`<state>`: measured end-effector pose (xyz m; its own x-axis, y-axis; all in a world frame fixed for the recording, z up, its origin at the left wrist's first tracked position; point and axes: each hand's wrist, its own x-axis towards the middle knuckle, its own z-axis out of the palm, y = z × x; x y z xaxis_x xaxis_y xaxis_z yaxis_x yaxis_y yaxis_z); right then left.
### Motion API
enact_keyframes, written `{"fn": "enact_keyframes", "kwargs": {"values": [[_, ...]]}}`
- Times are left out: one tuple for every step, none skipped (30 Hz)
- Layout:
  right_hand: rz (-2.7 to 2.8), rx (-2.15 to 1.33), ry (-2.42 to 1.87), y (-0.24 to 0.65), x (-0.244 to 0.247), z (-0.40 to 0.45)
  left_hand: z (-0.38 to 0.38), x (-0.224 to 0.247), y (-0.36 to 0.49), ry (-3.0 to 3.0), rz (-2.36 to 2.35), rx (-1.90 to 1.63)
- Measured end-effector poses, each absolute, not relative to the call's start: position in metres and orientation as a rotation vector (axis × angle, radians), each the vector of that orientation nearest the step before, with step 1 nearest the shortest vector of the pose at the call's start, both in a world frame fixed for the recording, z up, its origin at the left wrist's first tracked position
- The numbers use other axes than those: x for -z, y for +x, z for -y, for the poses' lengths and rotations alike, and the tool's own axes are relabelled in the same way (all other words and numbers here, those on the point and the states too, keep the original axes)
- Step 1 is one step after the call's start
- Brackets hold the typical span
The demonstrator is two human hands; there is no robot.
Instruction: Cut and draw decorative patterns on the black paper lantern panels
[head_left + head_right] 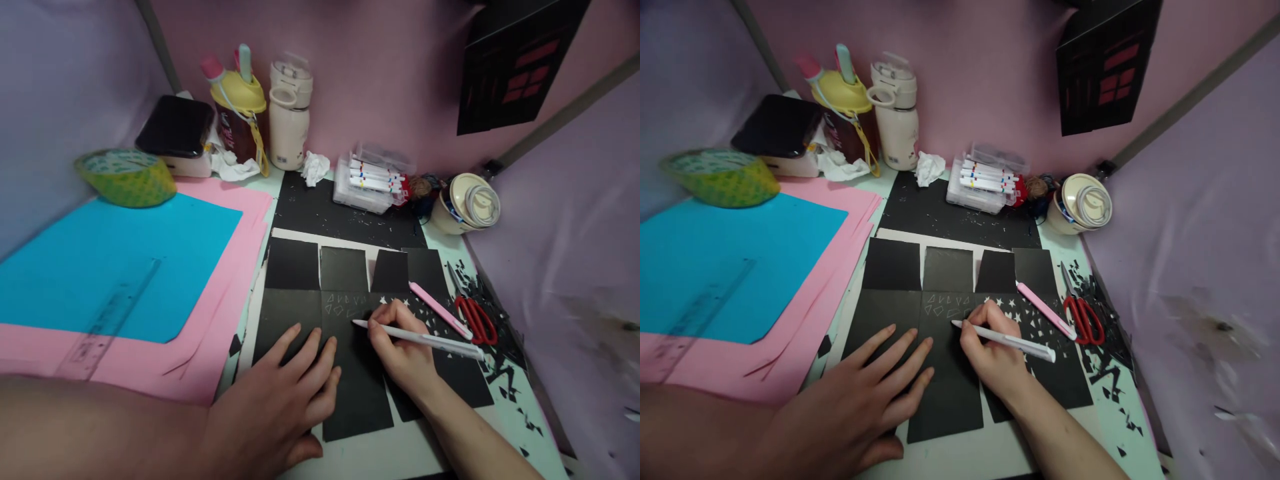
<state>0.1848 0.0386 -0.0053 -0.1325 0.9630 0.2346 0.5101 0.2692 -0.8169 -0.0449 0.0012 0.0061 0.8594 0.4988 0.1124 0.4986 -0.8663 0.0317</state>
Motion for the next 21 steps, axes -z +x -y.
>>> {"fn": "enact_keyframes", "kwargs": {"values": [[1.771,-0.735,-1.347,0.1848,0.0051,-0.0383,-0.0011,-0.0061,-0.0449,3.029,-0.815,-0.187],[1.777,-0.732,-1.346,0.1848,0.0048,-0.038,-0.001,-0.0059,-0.0449,3.031,-0.818,-0.189],[1.78,-0.727,-1.345,0.1848,0.0046,-0.0377,-0.0009,-0.0056,-0.0449,3.033,-0.819,-0.194],[1.784,-0.721,-1.345,0.1847,0.0044,-0.0375,-0.0008,-0.0052,-0.0449,3.035,-0.82,-0.2],[1.788,-0.714,-1.345,0.1845,0.0043,-0.0373,-0.0007,-0.0047,-0.0449,3.036,-0.821,-0.207],[1.793,-0.707,-1.344,0.1843,0.0044,-0.0372,-0.0007,-0.0043,-0.0449,3.038,-0.823,-0.214],[1.797,-0.702,-1.345,0.1839,0.0047,-0.0371,-0.0008,-0.0041,-0.0448,3.039,-0.825,-0.22],[1.8,-0.696,-1.342,0.1835,0.005,-0.0372,-0.001,-0.0039,-0.0447,3.038,-0.828,-0.222],[1.804,-0.696,-1.34,0.1831,0.0055,-0.0373,-0.0012,-0.0039,-0.0446,3.037,-0.829,-0.221],[1.807,-0.697,-1.339,0.1827,0.006,-0.0374,-0.0015,-0.0039,-0.0446,3.036,-0.829,-0.22],[1.809,-0.699,-1.339,0.1824,0.0065,-0.0376,-0.0017,-0.004,-0.0445,3.035,-0.829,-0.217],[1.809,-0.699,-1.34,0.1823,0.0069,-0.0379,-0.0019,-0.0041,-0.0445,3.034,-0.827,-0.217],[1.805,-0.699,-1.34,0.1823,0.0073,-0.0382,-0.002,-0.0041,-0.0445,3.034,-0.826,-0.218],[1.798,-0.699,-1.341,0.1825,0.0077,-0.0385,-0.002,-0.0041,-0.0446,3.033,-0.824,-0.217],[1.787,-0.694,-1.343,0.1828,0.0079,-0.0389,-0.002,-0.0041,-0.0447,3.032,-0.82,-0.216],[1.777,-0.686,-1.345,0.1832,0.0081,-0.0393,-0.0019,-0.004,-0.0448,3.031,-0.818,-0.214],[1.769,-0.679,-1.349,0.1836,0.0082,-0.0396,-0.0017,-0.0039,-0.045,3.031,-0.814,-0.213],[1.764,-0.671,-1.352,0.184,0.0083,-0.0398,-0.0015,-0.0037,-0.0452,3.032,-0.812,-0.213],[1.761,-0.666,-1.357,0.1842,0.0083,-0.04,-0.0013,-0.0036,-0.0453,3.032,-0.811,-0.21],[1.761,-0.659,-1.363,0.1844,0.0082,-0.0401,-0.0011,-0.0034,-0.0454,3.032,-0.809,-0.21],[1.764,-0.654,-1.367,0.1845,0.0082,-0.0402,-0.001,-0.0033,-0.0454,3.033,-0.811,-0.211]]}}
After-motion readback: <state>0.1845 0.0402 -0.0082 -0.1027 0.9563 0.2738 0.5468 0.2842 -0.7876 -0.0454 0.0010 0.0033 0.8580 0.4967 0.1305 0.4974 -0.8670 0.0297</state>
